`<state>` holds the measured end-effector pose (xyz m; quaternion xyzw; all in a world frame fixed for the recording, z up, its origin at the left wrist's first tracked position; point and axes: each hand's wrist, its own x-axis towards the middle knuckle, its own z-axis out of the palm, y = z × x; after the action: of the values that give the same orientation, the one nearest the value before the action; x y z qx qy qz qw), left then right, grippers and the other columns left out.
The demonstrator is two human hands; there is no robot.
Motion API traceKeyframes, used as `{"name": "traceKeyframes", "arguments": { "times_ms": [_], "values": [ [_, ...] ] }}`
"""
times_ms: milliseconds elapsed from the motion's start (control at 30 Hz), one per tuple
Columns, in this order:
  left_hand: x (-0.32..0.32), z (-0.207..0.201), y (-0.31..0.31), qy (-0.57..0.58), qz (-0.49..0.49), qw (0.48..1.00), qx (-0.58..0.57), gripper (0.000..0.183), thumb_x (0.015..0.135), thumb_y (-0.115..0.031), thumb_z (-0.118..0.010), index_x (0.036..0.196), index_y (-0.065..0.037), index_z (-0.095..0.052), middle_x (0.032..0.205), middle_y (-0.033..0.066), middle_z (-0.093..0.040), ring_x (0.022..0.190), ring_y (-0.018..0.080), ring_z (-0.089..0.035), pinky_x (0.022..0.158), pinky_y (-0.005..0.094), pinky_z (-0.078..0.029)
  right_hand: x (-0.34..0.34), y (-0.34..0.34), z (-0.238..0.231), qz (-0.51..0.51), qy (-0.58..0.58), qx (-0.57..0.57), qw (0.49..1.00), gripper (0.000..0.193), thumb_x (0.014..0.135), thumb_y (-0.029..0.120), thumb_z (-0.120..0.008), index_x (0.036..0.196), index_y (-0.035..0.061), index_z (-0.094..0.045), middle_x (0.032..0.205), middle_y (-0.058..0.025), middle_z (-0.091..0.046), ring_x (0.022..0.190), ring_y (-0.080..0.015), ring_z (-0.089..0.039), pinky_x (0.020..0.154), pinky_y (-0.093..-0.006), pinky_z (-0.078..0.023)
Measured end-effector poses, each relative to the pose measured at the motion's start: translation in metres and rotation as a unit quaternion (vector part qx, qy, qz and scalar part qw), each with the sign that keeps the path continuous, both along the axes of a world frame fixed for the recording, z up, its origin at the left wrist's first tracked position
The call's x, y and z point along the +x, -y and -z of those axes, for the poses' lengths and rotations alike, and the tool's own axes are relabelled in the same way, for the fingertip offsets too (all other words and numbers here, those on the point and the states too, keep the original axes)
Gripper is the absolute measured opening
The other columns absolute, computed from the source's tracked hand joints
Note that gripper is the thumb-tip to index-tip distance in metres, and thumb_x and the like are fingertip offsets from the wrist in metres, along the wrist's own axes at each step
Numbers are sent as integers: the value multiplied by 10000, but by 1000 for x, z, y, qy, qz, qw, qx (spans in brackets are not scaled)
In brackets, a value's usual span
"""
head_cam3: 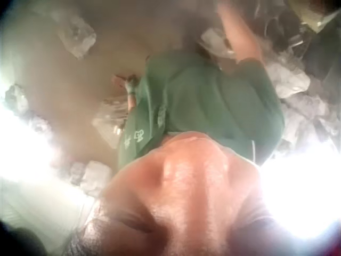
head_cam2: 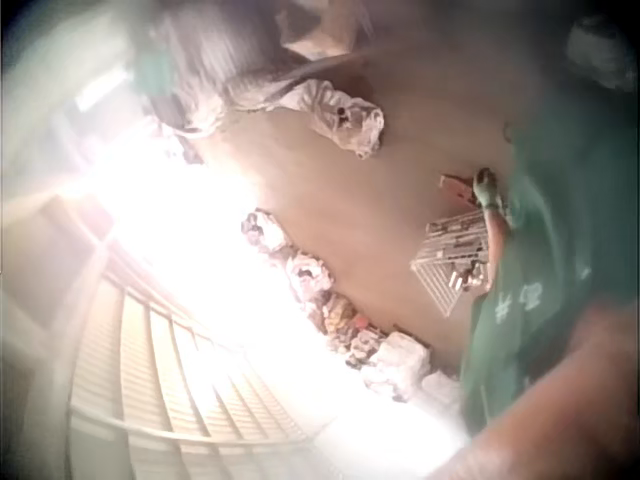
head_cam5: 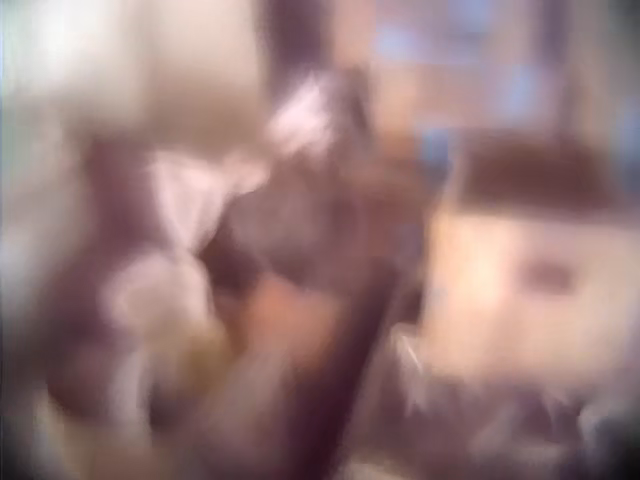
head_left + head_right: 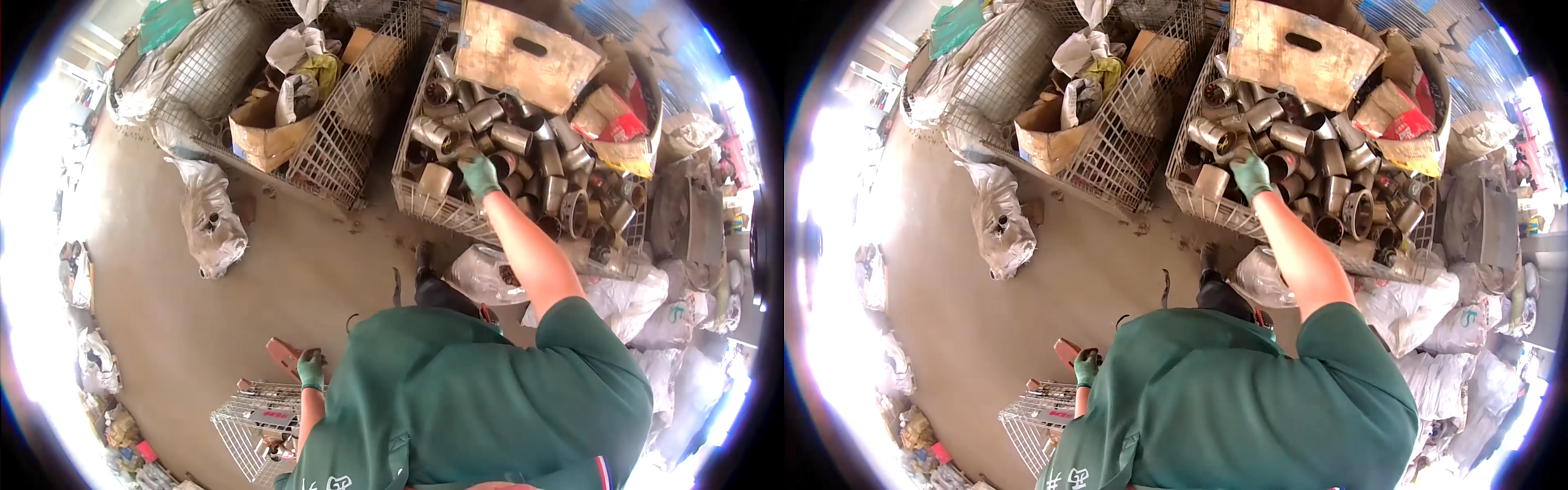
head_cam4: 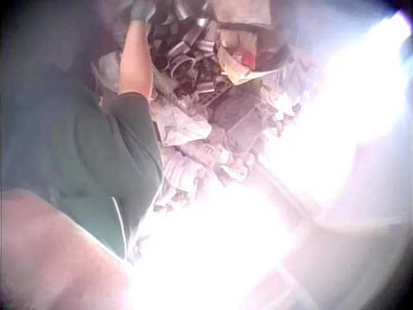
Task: The person removes wooden and cardboard boxes from a wire container and transfers metal cylindrical pieces from the container into a wire basket cart by hand.
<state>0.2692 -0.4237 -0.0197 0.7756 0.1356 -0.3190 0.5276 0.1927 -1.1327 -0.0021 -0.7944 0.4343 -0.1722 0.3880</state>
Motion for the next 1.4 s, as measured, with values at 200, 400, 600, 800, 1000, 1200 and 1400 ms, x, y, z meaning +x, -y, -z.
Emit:
{"name": "traceKeyframes", "arguments": {
  "times_ms": [200, 400, 600, 800, 1000, 1200, 1400],
  "values": [
    [47, -54, 122, 7, 35, 999, 23, 212, 901, -75, -625, 1083, 31, -653, 866, 96, -669, 723, 176, -640, 681, 290, -533, 107, 31, 20, 127, -87, 59, 986, 702, 780, 329, -679, 1410, 113, -456, 1191, -274, -626, 1081, -413, -625, 934, -472, -507],
    [98, -105, 256, 59, 158, 986, 13, 269, 897, -91, -633, 1136, 31, -648, 962, 100, -684, 815, 170, -651, 757, 290, -528, 124, 26, -54, 24, -275, -107, 955, 856, 737, 380, -767, 1477, 184, -384, 1362, -216, -468, 1225, -369, -491, 1046, -507, -415],
    [140, -119, 329, 132, 315, 939, 45, 257, 911, -72, -605, 1139, 40, -640, 964, 111, -689, 849, 186, -660, 794, 320, -539, 127, 60, -30, -172, -303, -103, 932, 911, 741, 272, -758, 1526, 185, -305, 1365, -215, -535, 1233, -393, -545, 1031, -529, -433],
    [177, -125, 419, 129, 420, 898, -3, 244, 921, -58, -601, 1139, 45, -635, 976, 112, -686, 866, 182, -655, 793, 309, -540, 77, 81, -16, -92, -109, 146, 979, 817, 685, 324, -805, 1405, 107, -487, 1274, -218, -607, 1147, -331, -611, 971, -352, -510],
    [192, -123, 590, 210, 587, 780, -56, 257, 885, -160, -634, 1103, -27, -662, 991, 178, -695, 917, 279, -681, 834, 366, -530, -62, 26, -68, 241, 336, 615, 671, 430, 879, 205, -669, 1233, -18, -568, 1189, -164, -642, 1067, -305, -636, 892, -496, -548],
    [114, -73, 786, 287, 763, 567, -117, 358, 851, -224, -691, 1159, -48, -647, 1135, 190, -663, 1045, 343, -648, 915, 408, -509, -194, -92, -63, 314, 342, 359, 810, 603, 878, 338, -646, 1361, 29, -460, 1278, -195, -576, 1113, -365, -603, 906, -536, -530],
    [-3, -60, 886, 584, 802, 99, -83, 382, 828, -312, -674, 1179, -165, -639, 1238, 92, -586, 1190, 305, -536, 907, 472, -489, -182, -220, -148, 566, 619, 334, 430, 571, 924, 432, -518, 1360, 68, -456, 1260, -196, -551, 1085, -406, -576, 910, -554, -504]
  ]
}}
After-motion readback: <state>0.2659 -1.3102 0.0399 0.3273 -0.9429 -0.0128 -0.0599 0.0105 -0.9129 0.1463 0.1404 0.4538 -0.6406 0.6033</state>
